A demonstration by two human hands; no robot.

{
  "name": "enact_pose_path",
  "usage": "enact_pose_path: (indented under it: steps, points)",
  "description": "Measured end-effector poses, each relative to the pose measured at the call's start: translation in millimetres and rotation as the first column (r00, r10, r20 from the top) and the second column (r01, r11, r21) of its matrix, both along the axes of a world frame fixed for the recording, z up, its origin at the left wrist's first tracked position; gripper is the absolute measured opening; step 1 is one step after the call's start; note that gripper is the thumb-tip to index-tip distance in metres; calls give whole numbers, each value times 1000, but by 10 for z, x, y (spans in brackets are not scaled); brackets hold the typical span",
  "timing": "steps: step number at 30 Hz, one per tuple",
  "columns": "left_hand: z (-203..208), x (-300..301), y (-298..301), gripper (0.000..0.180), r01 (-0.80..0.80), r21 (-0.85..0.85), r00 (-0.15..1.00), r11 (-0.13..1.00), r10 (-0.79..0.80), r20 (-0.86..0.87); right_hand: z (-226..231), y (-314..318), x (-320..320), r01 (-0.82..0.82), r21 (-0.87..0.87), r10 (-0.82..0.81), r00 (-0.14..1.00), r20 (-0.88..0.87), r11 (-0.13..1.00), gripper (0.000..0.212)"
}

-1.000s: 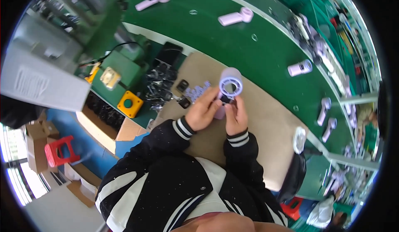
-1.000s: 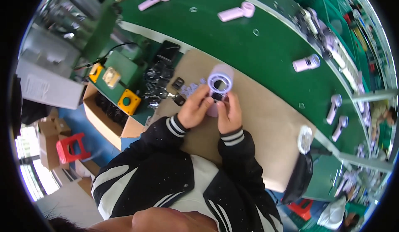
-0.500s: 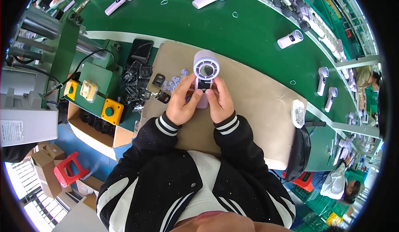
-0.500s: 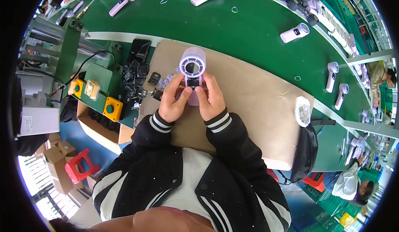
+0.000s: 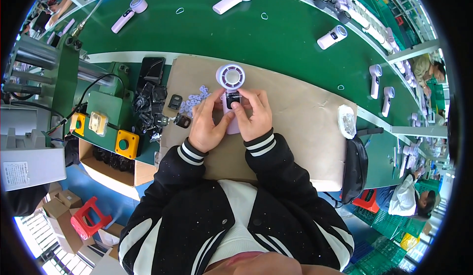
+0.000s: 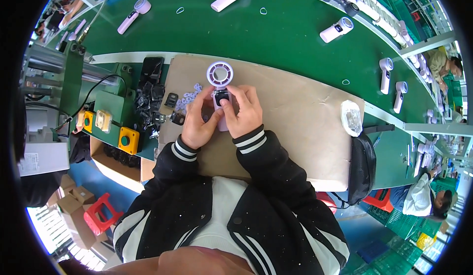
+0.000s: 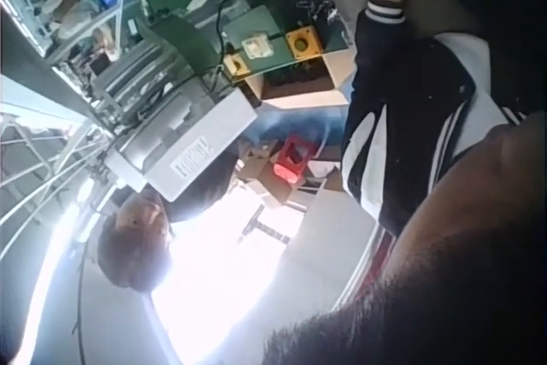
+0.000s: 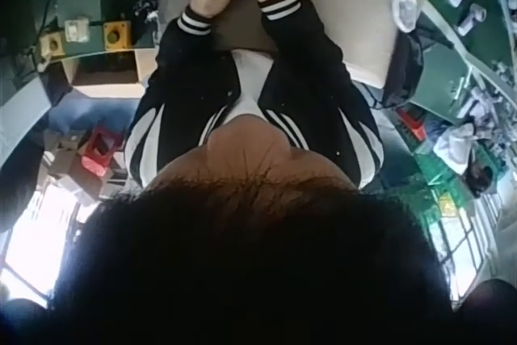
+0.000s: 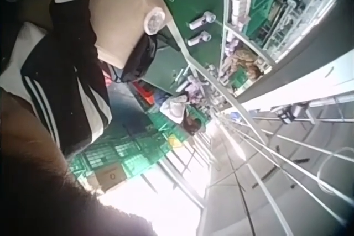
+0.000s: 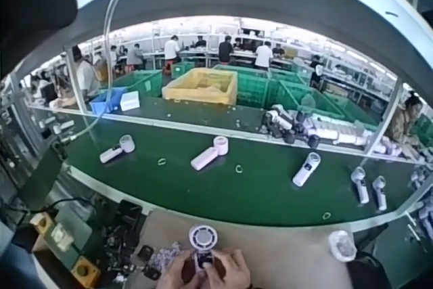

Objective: Assembling components of purple handheld electronic devices at a factory workstation, including the use of a manual press machine.

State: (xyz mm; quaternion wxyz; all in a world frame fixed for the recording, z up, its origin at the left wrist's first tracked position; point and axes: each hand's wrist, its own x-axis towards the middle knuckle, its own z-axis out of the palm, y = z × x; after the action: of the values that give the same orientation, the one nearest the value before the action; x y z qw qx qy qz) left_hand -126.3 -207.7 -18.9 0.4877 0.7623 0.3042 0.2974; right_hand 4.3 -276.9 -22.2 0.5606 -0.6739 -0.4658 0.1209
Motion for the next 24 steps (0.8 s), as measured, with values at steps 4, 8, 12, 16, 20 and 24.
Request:
enact_pose_path:
  steps: [4,8,12,16,20,24]
  points:
    - [17,-6,-3,55,39,283,968,958,34,-248,18,-21,6,16,-36,-19,996,-82,999,31]
    - [-9,11,-17,53,1,375,964,927,99,-248,47,-58,144,-171,-10,157,923,-352,985,29]
    - [19,38,-13,48,-64,441,969,895,162,-189,-27,-123,302,-173,48,176,882,-437,984,27]
    - [62,49,21,39,-71,461,978,884,152,-140,-10,-122,311,-161,50,165,858,-487,986,27]
    - [70,110,78,29,-31,471,985,882,106,-133,-25,-114,328,-134,41,135,848,-513,990,30]
    - [56,190,130,18,40,504,980,863,64,-186,-71,-110,356,-84,72,110,847,-520,994,35]
